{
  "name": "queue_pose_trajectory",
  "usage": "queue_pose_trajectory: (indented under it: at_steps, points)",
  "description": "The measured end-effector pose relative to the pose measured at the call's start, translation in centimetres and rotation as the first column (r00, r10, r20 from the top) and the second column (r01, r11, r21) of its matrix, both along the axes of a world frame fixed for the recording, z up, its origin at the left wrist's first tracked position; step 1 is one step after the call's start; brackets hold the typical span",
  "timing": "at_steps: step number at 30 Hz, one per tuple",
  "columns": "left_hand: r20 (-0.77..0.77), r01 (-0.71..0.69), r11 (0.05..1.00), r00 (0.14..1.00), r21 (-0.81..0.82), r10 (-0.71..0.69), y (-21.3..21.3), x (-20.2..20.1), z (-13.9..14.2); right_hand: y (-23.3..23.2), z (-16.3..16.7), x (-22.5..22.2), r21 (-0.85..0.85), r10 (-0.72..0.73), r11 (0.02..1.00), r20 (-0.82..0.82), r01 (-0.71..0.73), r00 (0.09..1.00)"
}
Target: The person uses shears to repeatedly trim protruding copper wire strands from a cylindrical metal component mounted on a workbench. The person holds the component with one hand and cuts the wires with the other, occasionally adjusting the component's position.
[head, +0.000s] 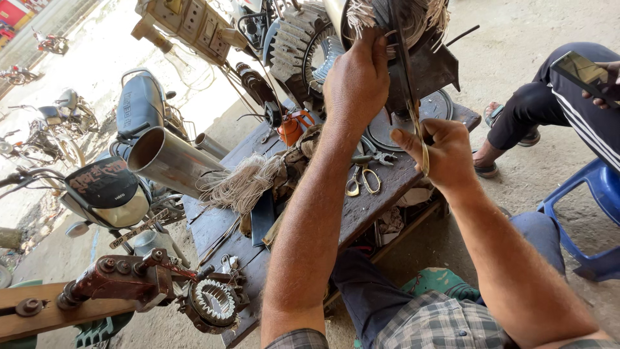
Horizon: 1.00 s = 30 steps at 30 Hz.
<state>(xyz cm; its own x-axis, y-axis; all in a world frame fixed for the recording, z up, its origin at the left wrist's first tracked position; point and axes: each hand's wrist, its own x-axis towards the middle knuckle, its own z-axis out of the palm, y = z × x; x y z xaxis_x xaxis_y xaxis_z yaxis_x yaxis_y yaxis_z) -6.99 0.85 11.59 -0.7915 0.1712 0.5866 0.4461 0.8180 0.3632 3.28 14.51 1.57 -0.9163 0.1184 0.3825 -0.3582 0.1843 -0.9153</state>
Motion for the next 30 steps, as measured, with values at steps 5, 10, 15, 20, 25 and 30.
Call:
queue_pose_trajectory:
  at_steps: [5,10,15,20,25,30]
  points:
    - [-0.009,0.011,1.000,1.000,0.007,-0.011,-0.1,0.1,0.0,0.4,2.4,-1.4,-0.053,0.073,0.997,0.179,-0.065,0.981]
    - [-0.026,0.046,0.998,0.999,0.032,-0.045,-0.2,0.1,0.1,-0.1,3.5,-2.1,-0.135,0.130,0.985,0.145,-0.111,0.981]
    - [-0.127,0.219,0.965,0.971,0.142,-0.201,-0.4,0.5,0.0,0.8,1.8,-1.6,-0.050,0.090,0.995,0.129,-0.084,0.988]
    - [-0.044,0.118,0.988,0.992,0.104,-0.114,-0.4,1.0,0.0,0.7,0.5,-0.8,-0.048,0.044,0.998,0.083,-0.040,0.996]
    - [-0.047,0.093,0.993,0.995,0.080,-0.089,-0.2,0.7,0.2,0.2,1.8,-0.9,-0.120,0.100,0.989,0.141,-0.084,0.985]
    - [0.029,0.097,0.992,0.995,0.082,-0.100,-0.2,0.5,0.3,0.5,2.9,-2.0,-0.103,0.119,0.989,0.131,-0.106,0.984]
